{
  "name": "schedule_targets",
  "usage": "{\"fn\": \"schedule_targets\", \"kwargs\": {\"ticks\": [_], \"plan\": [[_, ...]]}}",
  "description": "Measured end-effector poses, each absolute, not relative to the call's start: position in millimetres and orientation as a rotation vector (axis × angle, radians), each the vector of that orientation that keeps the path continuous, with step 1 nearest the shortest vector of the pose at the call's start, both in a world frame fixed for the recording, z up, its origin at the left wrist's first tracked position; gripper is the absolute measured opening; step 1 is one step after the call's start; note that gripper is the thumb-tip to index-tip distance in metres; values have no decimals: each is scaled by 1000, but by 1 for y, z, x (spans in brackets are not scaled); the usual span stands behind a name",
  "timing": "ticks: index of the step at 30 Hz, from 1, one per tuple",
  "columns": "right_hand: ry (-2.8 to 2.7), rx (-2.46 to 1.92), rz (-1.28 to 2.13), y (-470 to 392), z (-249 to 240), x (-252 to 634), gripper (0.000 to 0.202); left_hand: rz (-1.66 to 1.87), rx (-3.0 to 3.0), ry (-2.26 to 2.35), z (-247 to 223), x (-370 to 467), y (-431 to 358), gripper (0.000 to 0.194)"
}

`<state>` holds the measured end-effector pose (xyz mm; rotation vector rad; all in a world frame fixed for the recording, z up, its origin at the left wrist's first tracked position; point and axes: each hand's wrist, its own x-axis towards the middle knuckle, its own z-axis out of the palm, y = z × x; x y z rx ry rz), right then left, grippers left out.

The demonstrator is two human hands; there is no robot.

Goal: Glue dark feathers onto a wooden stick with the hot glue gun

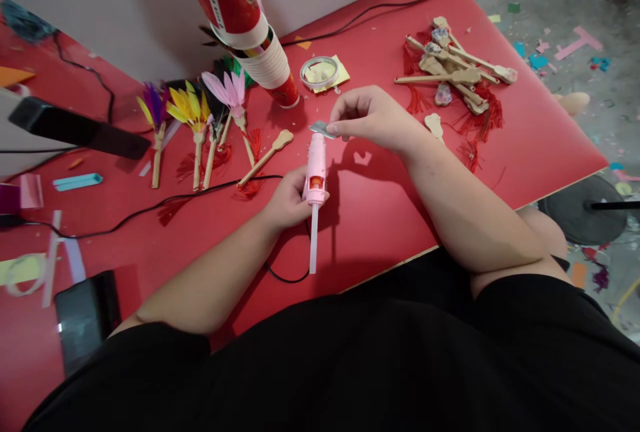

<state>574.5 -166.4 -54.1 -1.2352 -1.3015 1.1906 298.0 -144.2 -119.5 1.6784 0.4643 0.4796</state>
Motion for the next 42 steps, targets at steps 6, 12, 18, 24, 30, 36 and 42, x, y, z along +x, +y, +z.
{"fn": "schedule_targets", "kwargs": {"ticks": [6,12,18,24,30,36,42], "plan": [[-1238,-1461,861,-159,-70,579,48,535,1474,405,-127,296,-152,61],[-1181,-1395,925,-161,-57,579,39,466,1068,187,-103,300,-158,58],[-1199,-1331,1033,-171,-47,560,42,488,880,230,-85,302,-154,64],[-1152,-1336,1050,-172,-47,550,42,519,851,257,-86,302,-157,65],[-1159,-1369,1073,-174,-54,541,44,551,869,232,-85,305,-160,59],[-1179,-1528,713,-164,-73,559,39,483,850,304,-89,300,-155,69],[-1219,-1422,756,-173,-55,557,37,488,870,426,-92,298,-150,75]]}}
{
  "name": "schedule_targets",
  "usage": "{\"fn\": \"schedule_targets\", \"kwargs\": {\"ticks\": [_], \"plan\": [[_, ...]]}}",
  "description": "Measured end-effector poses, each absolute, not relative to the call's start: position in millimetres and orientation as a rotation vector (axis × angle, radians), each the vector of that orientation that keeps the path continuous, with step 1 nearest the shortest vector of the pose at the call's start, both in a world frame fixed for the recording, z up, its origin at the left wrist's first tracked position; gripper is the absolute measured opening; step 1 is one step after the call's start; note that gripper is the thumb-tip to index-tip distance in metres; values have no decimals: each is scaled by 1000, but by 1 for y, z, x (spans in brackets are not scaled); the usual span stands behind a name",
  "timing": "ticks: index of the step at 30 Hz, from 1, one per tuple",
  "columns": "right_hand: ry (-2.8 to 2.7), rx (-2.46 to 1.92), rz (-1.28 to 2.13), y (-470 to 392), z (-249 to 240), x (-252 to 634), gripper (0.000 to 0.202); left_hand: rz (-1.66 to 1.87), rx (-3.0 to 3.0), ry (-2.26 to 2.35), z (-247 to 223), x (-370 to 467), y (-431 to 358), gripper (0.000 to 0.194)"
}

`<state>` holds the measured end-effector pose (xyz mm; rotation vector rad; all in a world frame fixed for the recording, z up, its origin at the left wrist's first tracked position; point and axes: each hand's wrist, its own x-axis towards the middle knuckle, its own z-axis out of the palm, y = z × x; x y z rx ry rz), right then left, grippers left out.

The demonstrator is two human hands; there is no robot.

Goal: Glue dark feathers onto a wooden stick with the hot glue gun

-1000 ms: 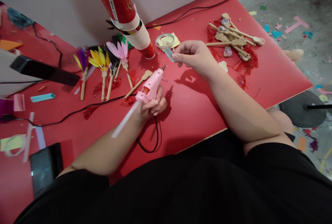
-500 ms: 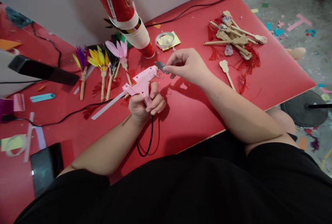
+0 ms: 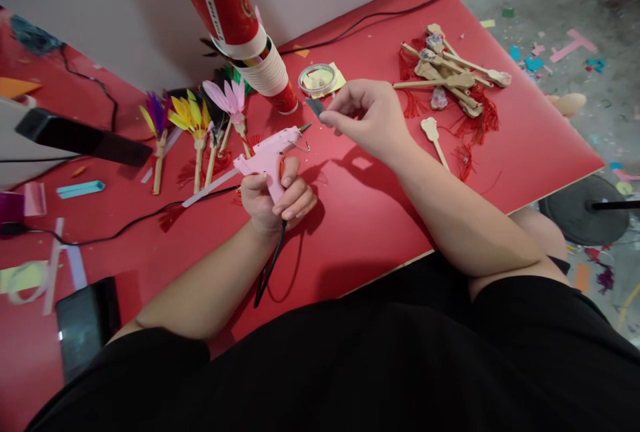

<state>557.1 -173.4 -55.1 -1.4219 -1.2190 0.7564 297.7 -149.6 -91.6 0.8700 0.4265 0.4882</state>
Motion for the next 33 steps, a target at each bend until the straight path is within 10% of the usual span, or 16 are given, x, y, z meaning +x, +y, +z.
{"fn": "schedule_targets", "kwargs": {"ticks": [33], "plan": [[-1511,-1880,327,-143,-95,626,23,652,1741,856,-100,303,-167,19]]}}
